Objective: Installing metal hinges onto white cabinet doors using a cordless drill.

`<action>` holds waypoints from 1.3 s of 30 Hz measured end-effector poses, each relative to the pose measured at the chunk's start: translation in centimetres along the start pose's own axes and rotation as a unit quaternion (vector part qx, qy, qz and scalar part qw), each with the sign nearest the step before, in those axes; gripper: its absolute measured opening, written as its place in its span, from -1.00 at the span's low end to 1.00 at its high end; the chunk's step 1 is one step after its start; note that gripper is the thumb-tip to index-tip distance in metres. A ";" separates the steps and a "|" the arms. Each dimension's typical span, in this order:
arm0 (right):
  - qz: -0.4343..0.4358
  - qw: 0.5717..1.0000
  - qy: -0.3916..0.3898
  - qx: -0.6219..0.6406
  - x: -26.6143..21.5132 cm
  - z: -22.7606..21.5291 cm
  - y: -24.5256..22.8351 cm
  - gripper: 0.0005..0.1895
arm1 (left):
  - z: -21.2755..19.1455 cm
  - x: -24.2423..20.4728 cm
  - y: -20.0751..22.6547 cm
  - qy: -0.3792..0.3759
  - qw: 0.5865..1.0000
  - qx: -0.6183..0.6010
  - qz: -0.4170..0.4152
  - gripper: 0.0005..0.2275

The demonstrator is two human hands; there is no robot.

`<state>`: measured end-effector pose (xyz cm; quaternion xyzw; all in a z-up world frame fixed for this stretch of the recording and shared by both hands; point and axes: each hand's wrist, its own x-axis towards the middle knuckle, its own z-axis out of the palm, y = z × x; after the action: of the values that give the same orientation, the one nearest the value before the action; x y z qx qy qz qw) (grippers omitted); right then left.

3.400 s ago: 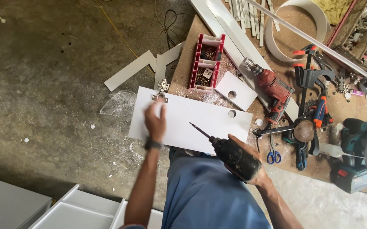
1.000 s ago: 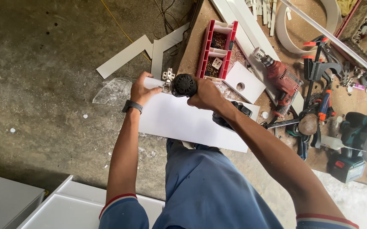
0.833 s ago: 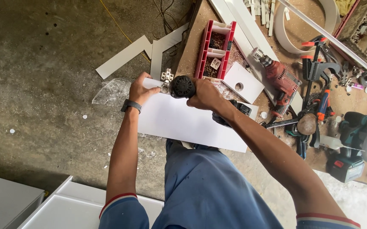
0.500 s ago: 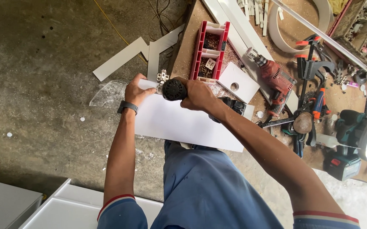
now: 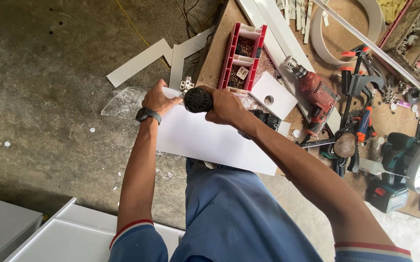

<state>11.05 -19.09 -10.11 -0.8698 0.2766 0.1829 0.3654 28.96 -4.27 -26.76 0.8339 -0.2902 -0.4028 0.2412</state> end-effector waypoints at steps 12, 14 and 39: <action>0.001 1.000 0.005 -0.006 -0.1 -0.1 -0.7 -0.18 | -0.3 -0.7 0.9 0.004 1.000 0.026 -0.012 -0.47; 0.032 0.999 -0.022 -0.031 -0.2 -0.6 -1.2 -0.17 | -0.2 -0.6 0.7 0.009 0.999 0.045 -0.008 -0.44; 0.044 0.997 -0.055 -0.010 0.4 -0.2 -0.5 -0.21 | -0.6 -0.7 3.2 -0.020 0.994 0.057 -0.090 -0.23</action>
<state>11.74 -19.09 -9.92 -0.8490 0.2927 0.2491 0.3626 28.16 -5.99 -23.99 0.8608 -0.2418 -0.4221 0.1499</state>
